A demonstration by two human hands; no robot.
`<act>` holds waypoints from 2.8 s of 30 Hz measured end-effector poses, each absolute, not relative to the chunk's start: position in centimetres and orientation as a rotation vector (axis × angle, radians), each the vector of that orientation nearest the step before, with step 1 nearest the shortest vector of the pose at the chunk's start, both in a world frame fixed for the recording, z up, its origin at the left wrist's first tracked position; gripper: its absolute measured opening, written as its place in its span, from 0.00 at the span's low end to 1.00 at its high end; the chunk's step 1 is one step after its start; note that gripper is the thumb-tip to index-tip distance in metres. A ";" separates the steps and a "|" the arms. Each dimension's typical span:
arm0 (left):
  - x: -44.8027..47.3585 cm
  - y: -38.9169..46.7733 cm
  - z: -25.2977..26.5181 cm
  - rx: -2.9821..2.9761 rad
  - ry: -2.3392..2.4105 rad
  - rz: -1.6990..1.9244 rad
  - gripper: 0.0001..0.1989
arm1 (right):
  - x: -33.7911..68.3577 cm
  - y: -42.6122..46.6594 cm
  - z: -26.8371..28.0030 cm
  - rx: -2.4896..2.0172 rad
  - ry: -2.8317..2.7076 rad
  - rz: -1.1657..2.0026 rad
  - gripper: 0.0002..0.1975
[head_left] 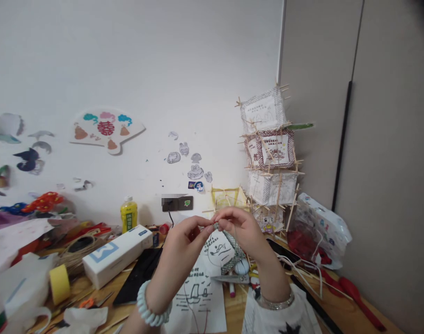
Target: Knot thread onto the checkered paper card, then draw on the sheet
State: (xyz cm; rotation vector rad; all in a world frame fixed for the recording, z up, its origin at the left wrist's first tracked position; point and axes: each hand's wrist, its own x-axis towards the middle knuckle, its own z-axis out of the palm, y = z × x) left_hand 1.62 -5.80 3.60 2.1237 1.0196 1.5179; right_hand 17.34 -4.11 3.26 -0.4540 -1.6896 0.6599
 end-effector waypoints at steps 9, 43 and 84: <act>1.8 -6.4 3.5 2.319 1.043 1.672 0.08 | 17.3 -3.9 3.1 -0.388 -1.670 0.634 0.04; 1.8 -5.9 2.9 2.420 1.188 1.708 0.07 | 16.7 -4.1 2.9 -0.521 -1.681 0.973 0.15; -9.6 3.5 0.3 0.464 0.003 1.984 0.14 | 33.5 2.9 -3.2 -0.114 -0.357 0.760 0.13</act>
